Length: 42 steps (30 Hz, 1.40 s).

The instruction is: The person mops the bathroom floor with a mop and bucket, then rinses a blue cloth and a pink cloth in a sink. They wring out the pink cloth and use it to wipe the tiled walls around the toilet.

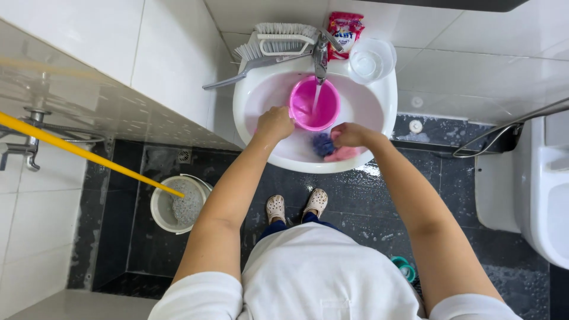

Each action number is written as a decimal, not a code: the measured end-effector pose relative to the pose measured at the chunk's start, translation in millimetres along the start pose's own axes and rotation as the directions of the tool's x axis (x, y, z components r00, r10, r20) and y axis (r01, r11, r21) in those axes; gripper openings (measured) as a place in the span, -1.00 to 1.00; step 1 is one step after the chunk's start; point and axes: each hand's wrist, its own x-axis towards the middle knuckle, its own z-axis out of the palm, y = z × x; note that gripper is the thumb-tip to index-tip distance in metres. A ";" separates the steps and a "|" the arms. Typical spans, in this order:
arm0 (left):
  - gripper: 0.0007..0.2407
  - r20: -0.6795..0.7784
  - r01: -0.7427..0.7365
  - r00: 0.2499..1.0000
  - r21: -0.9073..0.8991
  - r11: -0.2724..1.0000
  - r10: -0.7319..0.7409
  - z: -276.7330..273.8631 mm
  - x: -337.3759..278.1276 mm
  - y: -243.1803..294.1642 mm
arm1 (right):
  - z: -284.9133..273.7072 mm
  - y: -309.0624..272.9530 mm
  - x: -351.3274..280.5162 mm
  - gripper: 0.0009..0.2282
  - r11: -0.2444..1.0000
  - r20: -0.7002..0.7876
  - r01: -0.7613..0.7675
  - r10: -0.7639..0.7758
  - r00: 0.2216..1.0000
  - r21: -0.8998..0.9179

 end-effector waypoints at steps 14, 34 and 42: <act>-0.69 -0.429 -0.085 0.898 0.046 0.995 0.097 40.6 13.1 24.9 | -38.4 30.0 -39.8 -0.68 0.954 -0.422 0.285 -0.223 0.879 0.090; -0.80 -0.250 -0.425 0.905 -0.510 0.747 0.344 72.0 49.6 35.7 | 46.3 32.5 55.0 -0.74 0.993 -0.833 0.058 0.054 0.550 0.103; -0.48 -0.377 -0.628 0.777 -0.412 0.660 0.504 55.0 54.2 88.1 | -28.4 -6.5 -64.3 -0.83 0.454 -0.697 0.593 0.090 0.711 0.664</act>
